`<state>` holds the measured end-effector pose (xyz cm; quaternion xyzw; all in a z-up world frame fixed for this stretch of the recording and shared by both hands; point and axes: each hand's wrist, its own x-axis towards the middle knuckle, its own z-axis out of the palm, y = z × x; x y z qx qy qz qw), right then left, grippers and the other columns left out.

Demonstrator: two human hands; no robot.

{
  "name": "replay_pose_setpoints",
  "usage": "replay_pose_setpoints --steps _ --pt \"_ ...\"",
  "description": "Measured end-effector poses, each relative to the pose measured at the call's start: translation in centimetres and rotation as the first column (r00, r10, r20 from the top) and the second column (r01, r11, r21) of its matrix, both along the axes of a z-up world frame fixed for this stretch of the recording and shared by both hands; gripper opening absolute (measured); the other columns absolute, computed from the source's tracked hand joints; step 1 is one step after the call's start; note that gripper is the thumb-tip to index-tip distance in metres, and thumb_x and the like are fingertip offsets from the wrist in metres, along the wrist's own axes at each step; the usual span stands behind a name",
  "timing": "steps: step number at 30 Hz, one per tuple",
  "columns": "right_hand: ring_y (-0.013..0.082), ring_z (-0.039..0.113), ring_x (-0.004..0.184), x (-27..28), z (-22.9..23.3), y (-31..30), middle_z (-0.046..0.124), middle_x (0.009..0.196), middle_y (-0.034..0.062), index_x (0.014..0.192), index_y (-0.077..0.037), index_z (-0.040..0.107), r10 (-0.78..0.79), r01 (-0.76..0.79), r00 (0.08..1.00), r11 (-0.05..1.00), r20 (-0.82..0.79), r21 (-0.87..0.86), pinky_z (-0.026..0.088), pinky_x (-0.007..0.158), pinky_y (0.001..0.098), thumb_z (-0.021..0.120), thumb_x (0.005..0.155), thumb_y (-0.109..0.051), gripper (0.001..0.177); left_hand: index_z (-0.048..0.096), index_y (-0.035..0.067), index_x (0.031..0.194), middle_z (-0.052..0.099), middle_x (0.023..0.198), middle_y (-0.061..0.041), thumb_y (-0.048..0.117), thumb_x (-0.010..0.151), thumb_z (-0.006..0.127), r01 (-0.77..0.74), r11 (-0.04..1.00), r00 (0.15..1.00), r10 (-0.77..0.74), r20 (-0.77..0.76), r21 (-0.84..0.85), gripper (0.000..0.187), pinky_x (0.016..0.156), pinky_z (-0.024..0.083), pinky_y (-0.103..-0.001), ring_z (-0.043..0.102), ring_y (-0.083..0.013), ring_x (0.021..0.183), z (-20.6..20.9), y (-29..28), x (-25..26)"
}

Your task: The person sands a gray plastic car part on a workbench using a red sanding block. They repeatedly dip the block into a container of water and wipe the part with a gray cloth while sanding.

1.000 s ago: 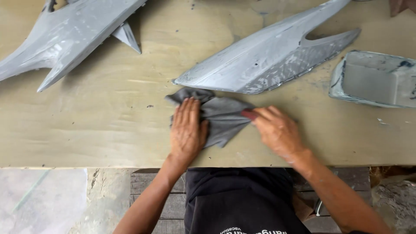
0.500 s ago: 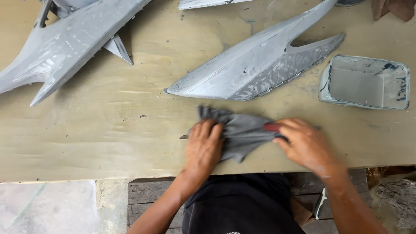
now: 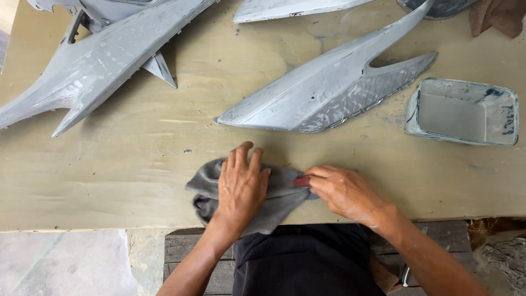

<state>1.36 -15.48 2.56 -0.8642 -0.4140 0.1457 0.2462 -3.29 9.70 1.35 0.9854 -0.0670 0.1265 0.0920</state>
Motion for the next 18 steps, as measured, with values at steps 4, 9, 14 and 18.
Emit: replay_pose_setpoints --steps 4,9,14,18 --pt "0.0234 0.074 0.099 0.7 2.9 -2.2 0.072 0.108 0.0022 0.089 -0.012 0.069 -0.038 0.038 0.999 0.998 -0.004 -0.042 0.06 0.081 0.0347 0.066 0.093 -0.016 0.006 0.058 0.011 0.129 0.054 0.125 -0.013 0.017 0.091 0.07 0.052 0.994 0.998 -0.049 0.042 -0.092 0.041 0.096 0.048 -0.043 0.058 -0.0322 0.116 -3.0 0.0 -0.4" --pt "0.0281 0.075 0.093 2.4 6.4 -2.2 0.076 0.108 0.0133 0.093 -0.004 0.076 -0.236 0.242 0.969 0.967 -0.074 0.085 0.062 0.081 0.0366 0.068 0.094 -0.012 0.012 0.054 0.007 0.132 0.051 0.134 -0.018 0.009 0.092 0.063 0.046 0.903 0.995 -0.001 0.104 -0.428 0.041 0.096 0.051 -0.05 0.058 -0.0393 0.119 0.8 0.0 1.2" --pt "0.0289 0.069 0.09 4.5 7.7 -1.0 0.07 0.114 0.0163 0.108 0.001 0.073 -0.301 0.201 0.92 0.912 0.251 0.358 0.056 0.081 0.0392 0.067 0.099 -0.012 0.017 0.06 0.007 0.123 0.058 0.117 -0.015 0.02 0.1 0.06 0.106 0.864 0.959 0.043 0.282 -0.491 0.027 0.093 0.051 -0.051 0.063 -0.0377 0.111 5.9 -1.4 8.9" --pt "0.0307 0.063 0.102 5.2 8.4 1.0 0.066 0.123 0.015 0.115 0.007 0.072 -0.44 0.201 0.749 0.863 0.496 0.462 0.053 0.088 0.0383 0.073 0.087 0.007 0.027 0.06 0.002 0.117 0.061 0.116 -0.012 0.01 0.096 0.063 0.159 0.857 0.893 0.087 0.441 -0.49 0.022 0.095 0.05 -0.042 0.065 -0.0271 0.098 7.2 -2.8 14.6"
